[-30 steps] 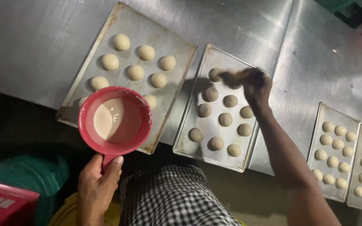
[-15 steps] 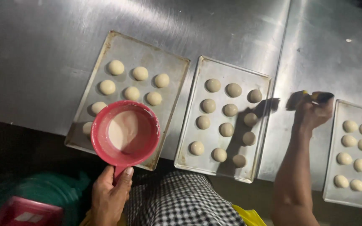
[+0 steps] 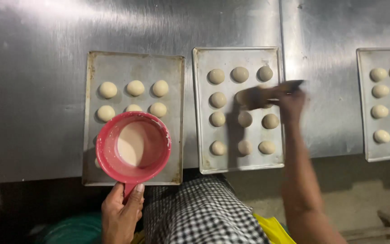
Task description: Brushing egg wash or milk onto dough balls on baking trays in a bakery production area.
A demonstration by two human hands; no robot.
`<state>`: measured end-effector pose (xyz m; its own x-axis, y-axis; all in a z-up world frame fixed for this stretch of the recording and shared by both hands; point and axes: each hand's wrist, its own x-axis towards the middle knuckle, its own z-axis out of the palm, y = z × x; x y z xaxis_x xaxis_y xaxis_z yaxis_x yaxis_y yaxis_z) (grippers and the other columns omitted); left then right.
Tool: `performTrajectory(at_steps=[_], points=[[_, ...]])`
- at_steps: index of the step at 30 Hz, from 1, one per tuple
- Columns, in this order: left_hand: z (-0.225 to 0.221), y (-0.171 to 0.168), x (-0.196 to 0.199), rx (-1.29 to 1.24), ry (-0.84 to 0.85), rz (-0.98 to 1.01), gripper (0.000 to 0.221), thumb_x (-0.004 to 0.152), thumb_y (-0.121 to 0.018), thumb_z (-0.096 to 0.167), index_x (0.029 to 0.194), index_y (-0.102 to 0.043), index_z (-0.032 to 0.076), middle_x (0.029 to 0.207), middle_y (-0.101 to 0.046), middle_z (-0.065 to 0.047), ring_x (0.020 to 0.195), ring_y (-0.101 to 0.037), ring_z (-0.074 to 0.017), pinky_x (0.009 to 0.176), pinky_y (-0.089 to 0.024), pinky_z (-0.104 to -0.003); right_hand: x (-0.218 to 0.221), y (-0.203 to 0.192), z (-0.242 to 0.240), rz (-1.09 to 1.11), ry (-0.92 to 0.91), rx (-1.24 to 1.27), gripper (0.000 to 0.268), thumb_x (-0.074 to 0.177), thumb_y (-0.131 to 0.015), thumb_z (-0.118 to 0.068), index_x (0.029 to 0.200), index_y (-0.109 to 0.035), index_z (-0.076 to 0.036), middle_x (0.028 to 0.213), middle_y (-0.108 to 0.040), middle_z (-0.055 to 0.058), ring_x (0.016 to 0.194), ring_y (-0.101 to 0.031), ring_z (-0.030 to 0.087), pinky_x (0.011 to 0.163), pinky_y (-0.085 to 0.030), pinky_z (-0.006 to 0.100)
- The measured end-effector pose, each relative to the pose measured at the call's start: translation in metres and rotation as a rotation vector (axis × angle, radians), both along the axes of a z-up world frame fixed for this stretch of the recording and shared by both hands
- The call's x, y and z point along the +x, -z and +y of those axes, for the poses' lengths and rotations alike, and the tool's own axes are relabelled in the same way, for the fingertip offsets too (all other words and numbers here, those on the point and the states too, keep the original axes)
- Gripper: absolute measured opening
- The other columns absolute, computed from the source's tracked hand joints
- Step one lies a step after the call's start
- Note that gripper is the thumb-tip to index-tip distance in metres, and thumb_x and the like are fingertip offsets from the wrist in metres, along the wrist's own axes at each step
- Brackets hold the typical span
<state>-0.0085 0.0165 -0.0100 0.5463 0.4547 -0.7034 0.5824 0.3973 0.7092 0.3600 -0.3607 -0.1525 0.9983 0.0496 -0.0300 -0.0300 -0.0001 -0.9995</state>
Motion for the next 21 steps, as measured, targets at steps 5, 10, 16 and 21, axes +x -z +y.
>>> performTrajectory(at_steps=[5,10,16,21], points=[[0.031,0.011,-0.008,-0.034,0.015,-0.031,0.024,0.092,-0.070,0.022,0.106,-0.066,0.003,0.066,-0.052,0.000,0.048,-0.041,-0.0063,0.040,-0.031,-0.024,0.012,-0.010,-0.060,-0.388,0.475,-0.739,0.011,0.086,-0.075,-0.003,0.093,-0.067,-0.005,0.089,-0.073,0.010,0.076,-0.073,0.026,0.069,-0.063,0.041],[0.067,0.024,-0.007,-0.011,0.049,-0.032,0.022,0.091,-0.069,0.021,0.105,-0.067,0.005,0.064,-0.051,-0.001,0.046,-0.039,-0.0067,0.038,-0.029,-0.025,-0.077,-0.016,0.107,-0.490,0.260,-0.971,0.018,0.091,-0.079,-0.005,0.105,-0.068,-0.008,0.095,-0.072,0.011,0.082,-0.069,0.026,0.072,-0.055,0.039],[0.101,0.010,0.007,0.000,0.164,-0.074,0.021,0.093,-0.068,0.021,0.103,-0.064,0.003,0.065,-0.051,0.000,0.046,-0.039,-0.0056,0.039,-0.029,-0.024,-0.116,-0.028,0.126,0.249,-0.022,0.009,0.025,0.075,-0.070,0.006,0.099,-0.069,-0.001,0.094,-0.075,0.014,0.080,-0.077,0.024,0.069,-0.067,0.037],[0.119,0.004,0.006,-0.047,0.208,-0.076,0.021,0.092,-0.068,0.020,0.104,-0.064,0.004,0.064,-0.050,0.000,0.045,-0.039,-0.0060,0.039,-0.030,-0.024,-0.076,-0.037,-0.068,-0.021,0.443,-0.259,0.014,0.085,-0.075,0.000,0.095,-0.066,0.001,0.088,-0.072,0.013,0.072,-0.074,0.022,0.064,-0.065,0.038]])
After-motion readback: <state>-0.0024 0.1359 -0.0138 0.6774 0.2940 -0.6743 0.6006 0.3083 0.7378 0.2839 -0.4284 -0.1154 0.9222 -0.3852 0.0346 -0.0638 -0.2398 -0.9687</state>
